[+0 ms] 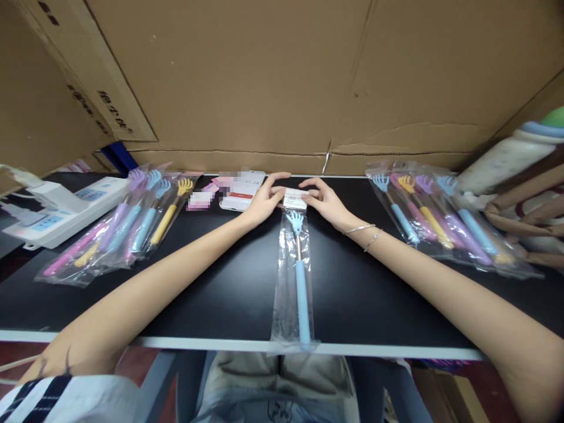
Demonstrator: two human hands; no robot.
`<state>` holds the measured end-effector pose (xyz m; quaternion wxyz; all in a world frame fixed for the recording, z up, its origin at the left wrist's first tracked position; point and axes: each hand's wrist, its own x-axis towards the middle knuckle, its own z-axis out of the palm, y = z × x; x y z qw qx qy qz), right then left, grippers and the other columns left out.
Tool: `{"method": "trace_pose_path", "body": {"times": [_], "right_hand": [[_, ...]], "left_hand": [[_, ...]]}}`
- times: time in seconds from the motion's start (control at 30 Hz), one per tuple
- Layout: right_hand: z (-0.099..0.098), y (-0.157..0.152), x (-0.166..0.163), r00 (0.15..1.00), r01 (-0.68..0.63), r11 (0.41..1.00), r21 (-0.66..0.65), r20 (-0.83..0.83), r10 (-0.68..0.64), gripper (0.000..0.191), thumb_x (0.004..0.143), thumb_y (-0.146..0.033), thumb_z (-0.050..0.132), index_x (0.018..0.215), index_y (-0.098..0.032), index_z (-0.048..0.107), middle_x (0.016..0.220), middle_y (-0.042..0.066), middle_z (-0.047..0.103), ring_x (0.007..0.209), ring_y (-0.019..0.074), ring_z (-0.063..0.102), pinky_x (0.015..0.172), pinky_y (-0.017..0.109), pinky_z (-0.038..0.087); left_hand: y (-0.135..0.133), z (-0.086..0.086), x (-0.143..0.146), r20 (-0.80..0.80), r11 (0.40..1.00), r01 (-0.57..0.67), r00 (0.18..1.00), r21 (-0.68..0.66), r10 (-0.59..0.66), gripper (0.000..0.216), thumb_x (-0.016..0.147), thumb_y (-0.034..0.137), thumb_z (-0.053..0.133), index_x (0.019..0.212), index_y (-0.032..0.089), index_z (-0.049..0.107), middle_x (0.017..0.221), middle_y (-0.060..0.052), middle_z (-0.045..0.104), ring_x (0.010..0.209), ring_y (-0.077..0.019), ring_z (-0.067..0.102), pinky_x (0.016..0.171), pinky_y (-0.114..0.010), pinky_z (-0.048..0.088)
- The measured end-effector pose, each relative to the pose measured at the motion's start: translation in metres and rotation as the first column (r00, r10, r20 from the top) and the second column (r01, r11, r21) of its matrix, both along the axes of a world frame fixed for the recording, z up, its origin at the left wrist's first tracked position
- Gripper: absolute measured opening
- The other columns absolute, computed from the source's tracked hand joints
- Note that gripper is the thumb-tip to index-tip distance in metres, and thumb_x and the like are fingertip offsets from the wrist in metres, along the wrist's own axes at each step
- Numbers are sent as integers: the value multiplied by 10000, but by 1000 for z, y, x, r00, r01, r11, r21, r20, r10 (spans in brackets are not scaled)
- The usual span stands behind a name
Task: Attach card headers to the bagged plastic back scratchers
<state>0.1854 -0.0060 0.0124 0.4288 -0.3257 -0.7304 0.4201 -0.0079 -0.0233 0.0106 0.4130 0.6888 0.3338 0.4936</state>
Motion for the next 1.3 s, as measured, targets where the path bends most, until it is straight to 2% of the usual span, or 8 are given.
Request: {"method": "trace_pose_path", "body": {"times": [0.2,0.43,0.57,0.73,1.0,1.3], "right_hand": [[2,-2,-1,999,5,998,66,-40,-2,209,777,-299,618,930,-213,504,831,-10,592,739,132,586,703,280,462],[3,-3,-3,1000,-6,994,112,12,5,92,795,-265,566,840,-190,537,802,3,589,754,140,577,749,297,458],[3,-3,-4,1000,17,995,94,18,-19,79,793,-223,507,844,-190,559,815,7,597,771,144,570,755,302,463],[5,-4,-4,999,33,999,11,-3,-33,170,793,-214,429,831,-190,593,873,18,602,830,150,571,766,304,479],[3,-5,-4,997,35,990,138,64,-44,122,743,-227,566,858,-188,557,871,23,607,809,154,577,802,327,462],[2,-5,-4,995,17,987,159,91,-32,118,759,-204,559,874,-191,542,856,18,604,769,142,571,762,303,457]], "left_hand": [[-2,1,1,-30,999,-34,999,-25,33,406,875,235,443,1280,214,420,926,-35,661,742,-118,623,687,-248,516],[-4,5,2,-32,994,-75,997,-74,73,329,885,210,395,1206,213,468,904,-31,648,782,-146,624,673,-269,518],[-6,6,3,-10,991,-98,995,-94,97,264,887,238,426,1140,195,489,868,-25,635,791,-143,619,655,-248,505],[-7,6,4,-1,995,-60,998,-81,60,331,820,159,493,1149,174,463,767,13,615,695,-95,592,662,-213,473],[-5,3,1,-37,998,-62,997,-21,61,334,825,192,505,1158,167,482,820,-1,642,655,-85,564,649,-219,441],[-5,3,1,-44,998,-67,997,-5,67,298,834,213,518,1126,158,491,823,-7,652,637,-79,555,626,-213,424]]}}
